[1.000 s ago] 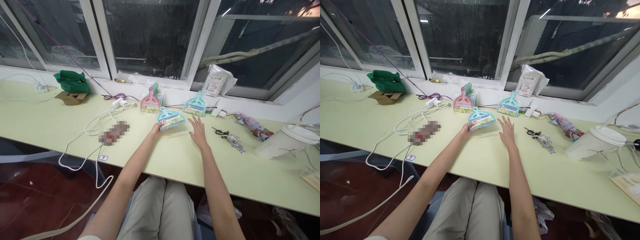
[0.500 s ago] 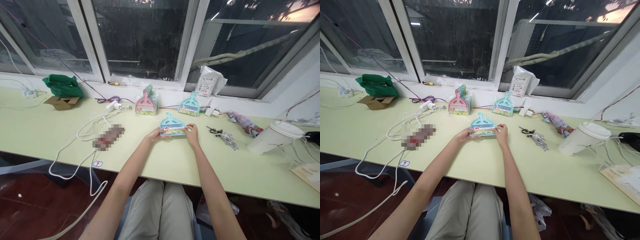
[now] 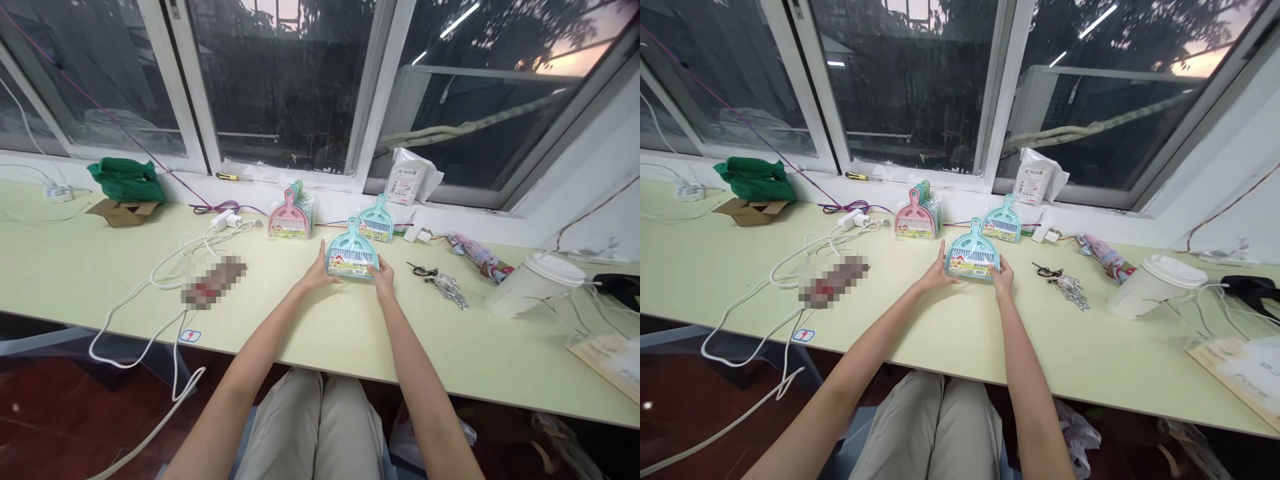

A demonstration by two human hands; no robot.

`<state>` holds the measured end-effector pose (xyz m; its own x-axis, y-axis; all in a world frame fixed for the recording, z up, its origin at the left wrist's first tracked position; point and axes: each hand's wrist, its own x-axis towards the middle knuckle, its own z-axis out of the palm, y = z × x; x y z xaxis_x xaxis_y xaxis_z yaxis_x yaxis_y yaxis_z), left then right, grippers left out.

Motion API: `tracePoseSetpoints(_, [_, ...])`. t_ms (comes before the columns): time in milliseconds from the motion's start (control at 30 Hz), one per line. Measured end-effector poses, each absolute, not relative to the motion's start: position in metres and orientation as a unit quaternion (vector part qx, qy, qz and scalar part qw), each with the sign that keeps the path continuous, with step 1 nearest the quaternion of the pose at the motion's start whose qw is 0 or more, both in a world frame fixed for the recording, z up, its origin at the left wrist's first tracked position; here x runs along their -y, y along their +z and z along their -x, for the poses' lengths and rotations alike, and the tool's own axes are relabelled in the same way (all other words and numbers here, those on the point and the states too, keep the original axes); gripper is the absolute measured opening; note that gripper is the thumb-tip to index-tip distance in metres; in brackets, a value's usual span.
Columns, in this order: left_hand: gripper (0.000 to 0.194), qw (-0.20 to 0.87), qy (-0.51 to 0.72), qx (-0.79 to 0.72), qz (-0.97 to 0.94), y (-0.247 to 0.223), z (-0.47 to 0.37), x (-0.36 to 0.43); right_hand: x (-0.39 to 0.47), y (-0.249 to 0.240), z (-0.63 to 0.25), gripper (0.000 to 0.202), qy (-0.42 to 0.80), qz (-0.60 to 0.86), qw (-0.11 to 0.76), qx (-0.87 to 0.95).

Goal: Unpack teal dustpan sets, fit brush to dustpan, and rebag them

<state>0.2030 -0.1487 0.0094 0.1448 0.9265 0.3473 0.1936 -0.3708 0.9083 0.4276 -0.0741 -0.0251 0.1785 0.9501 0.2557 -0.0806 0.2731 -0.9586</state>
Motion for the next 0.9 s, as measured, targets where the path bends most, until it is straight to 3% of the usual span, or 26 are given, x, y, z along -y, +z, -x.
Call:
tracePoseSetpoints(233, [0.125,0.228,0.433,-0.463,-0.739,0.003,-0.184,0.155,0.079,-0.029,-0.419,0.057,0.397,0.413,0.68,0.458])
tracePoseSetpoints(267, [0.109,0.209,0.421,-0.474,-0.745,0.003,-0.184,0.157,0.08,-0.03,-0.418,0.055,0.4,0.412,0.681,0.454])
tracePoseSetpoints(367, [0.036,0.189,0.44,-0.522,-0.706,0.005,-0.187,0.158,0.083,-0.03,-0.418,0.052,0.415,0.407,0.675,0.454])
tracePoseSetpoints(433, [0.017,0.186,0.48,-0.541,-0.665,0.008,-0.189,0.159,0.084,-0.029,-0.418,0.051,0.433,0.401,0.662,0.462])
tracePoseSetpoints(567, [0.018,0.147,0.52,-0.584,-0.605,0.016,-0.186,0.164,0.088,-0.025,-0.41,0.05,0.432,0.4,0.643,0.49])
tracePoseSetpoints(767, [0.052,0.116,0.52,-0.64,-0.554,0.019,-0.152,0.161,0.092,-0.027,-0.366,0.043,0.353,0.426,0.645,0.527])
tracePoseSetpoints(900, [0.028,0.077,0.507,-0.681,-0.523,0.011,-0.12,0.147,0.084,-0.027,-0.318,0.034,0.317,0.442,0.618,0.567])
